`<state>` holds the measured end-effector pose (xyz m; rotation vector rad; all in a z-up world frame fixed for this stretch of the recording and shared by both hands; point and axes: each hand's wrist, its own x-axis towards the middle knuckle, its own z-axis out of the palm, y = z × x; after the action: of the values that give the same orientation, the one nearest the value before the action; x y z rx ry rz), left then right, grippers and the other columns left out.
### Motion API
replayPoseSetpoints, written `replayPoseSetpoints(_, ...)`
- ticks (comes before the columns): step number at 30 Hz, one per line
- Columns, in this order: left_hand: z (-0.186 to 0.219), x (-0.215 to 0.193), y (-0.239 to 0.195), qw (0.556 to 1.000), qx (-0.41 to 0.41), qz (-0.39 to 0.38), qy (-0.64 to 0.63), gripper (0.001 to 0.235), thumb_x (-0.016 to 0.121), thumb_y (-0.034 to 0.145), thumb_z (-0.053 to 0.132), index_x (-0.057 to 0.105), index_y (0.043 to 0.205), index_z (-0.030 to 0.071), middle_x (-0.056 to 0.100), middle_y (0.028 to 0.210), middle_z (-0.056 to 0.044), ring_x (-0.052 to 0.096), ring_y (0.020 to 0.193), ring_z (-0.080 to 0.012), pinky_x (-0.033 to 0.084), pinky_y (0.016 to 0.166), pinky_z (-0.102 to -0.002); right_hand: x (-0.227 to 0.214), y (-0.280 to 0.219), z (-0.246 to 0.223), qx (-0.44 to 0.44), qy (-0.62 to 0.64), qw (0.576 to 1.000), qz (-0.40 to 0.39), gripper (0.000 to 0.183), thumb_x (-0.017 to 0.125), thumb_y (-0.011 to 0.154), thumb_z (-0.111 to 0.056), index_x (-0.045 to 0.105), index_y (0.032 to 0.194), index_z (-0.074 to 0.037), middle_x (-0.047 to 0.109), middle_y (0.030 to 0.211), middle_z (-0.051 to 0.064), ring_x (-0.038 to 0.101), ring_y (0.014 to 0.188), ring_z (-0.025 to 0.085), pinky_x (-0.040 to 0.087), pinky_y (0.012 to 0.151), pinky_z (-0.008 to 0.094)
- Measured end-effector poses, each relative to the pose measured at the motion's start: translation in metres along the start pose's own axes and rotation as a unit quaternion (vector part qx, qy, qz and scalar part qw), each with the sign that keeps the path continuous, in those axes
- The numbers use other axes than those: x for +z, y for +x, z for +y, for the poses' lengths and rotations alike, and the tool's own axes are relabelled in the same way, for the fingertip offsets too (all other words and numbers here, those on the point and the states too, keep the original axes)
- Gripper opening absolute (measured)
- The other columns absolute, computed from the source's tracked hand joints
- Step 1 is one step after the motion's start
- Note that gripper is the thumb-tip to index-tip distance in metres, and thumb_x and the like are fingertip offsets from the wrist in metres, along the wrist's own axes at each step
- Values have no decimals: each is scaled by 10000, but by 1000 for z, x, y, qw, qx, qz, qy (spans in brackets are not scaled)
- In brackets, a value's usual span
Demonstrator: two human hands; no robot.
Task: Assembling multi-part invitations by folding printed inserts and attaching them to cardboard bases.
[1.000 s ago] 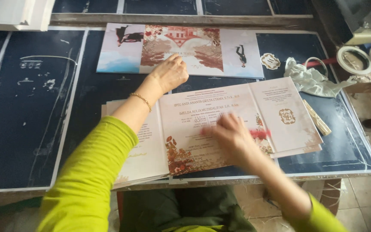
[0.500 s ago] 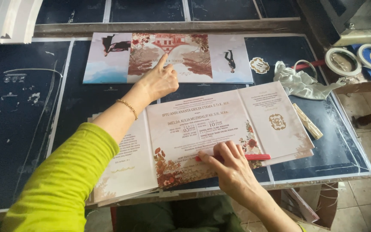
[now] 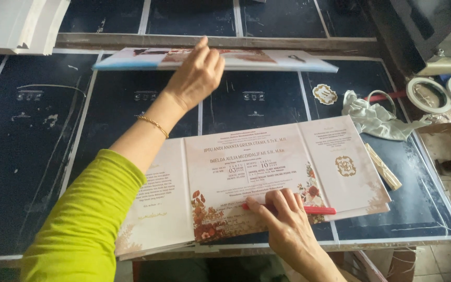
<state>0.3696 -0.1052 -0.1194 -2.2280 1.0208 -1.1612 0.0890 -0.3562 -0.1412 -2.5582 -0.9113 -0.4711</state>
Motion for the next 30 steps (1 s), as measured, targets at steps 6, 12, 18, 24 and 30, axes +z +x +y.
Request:
replayPoseSetpoints(6,-22,16,12,997,-46,9,61,299,772,907,209,684,1155,69,684,1056,-106,666,1013,-191,426,1130,-354,-2,1,-2,18,-11,999,-30,411,563,863,31,568,1233,-149,487,979,111,446,860,290,419,756,438)
replayPoseSetpoints(12,-28,11,14,994,-90,57,25,554,896,813,114,507,1204,66,558,1045,-129,595,983,-217,425,1132,-380,-1,2,-2,7,-23,999,-24,491,540,774,77,583,1209,-144,498,963,111,456,848,298,408,758,438)
replayPoseSetpoints(18,-35,3,13,996,-49,54,42,602,901,818,241,490,1251,160,605,1138,-131,608,1155,-274,491,1069,-355,-3,4,-4,17,-28,999,-28,535,529,767,83,577,1245,-152,522,1008,106,474,867,298,403,752,422)
replayPoseSetpoints(24,-34,1,14,997,-59,59,3,123,838,892,151,745,962,112,664,1120,-137,611,1109,-246,417,1156,-384,-1,1,-3,26,-38,998,-46,627,699,712,14,534,1295,-148,504,1023,109,473,910,295,413,757,430)
replayPoseSetpoints(30,-24,-13,14,979,-129,2,-158,731,939,681,475,572,1071,-24,474,1117,-202,517,1020,-369,276,1159,-541,-8,8,-9,21,-37,999,-9,356,536,887,-1,581,1213,-139,503,953,104,457,803,292,386,689,418)
